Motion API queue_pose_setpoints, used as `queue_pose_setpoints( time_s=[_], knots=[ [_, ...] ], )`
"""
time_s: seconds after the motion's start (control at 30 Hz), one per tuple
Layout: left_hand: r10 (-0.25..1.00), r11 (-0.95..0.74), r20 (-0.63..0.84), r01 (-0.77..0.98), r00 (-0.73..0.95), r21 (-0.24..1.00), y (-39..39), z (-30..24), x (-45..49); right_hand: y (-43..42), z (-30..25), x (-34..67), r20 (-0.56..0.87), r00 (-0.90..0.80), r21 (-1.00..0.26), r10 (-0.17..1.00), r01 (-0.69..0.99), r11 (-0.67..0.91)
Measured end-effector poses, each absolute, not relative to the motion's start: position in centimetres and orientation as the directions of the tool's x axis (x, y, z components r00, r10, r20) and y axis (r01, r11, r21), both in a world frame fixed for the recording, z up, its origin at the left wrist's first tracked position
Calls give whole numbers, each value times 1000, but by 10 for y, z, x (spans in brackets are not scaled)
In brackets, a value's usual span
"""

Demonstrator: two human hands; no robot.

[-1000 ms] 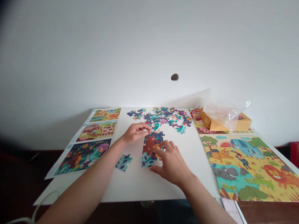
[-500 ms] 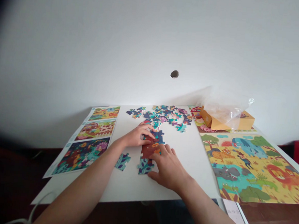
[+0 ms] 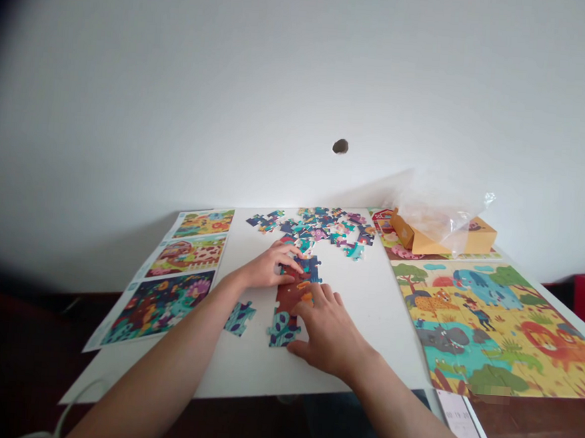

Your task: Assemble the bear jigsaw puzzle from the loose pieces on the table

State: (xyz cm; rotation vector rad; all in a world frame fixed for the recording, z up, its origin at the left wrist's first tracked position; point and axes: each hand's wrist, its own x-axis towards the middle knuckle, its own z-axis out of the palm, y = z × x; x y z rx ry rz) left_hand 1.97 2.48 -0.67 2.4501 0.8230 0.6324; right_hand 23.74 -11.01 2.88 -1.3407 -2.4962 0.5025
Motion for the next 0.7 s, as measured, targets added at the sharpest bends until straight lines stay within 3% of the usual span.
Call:
queue_pose_setpoints(
  time_s=[0.4, 0.53, 0.63, 0.7],
  knots=[
    [651, -705, 252, 447, 716, 550, 26, -9, 17, -108, 33, 239, 54, -531, -414, 846, 759, 503],
    [654, -704, 222, 475, 723, 528, 28, -11, 17, -130, 43, 232, 68, -393, -366, 917, 845, 390],
    [657, -700, 211, 482, 724, 526, 27, -11, 17, -164, 42, 215, 28, -325, -351, 945, 882, 314],
    [653, -705, 218, 477, 725, 525, 27, -11, 17, -184, 37, 199, -77, -354, -342, 932, 887, 309]
  ],
)
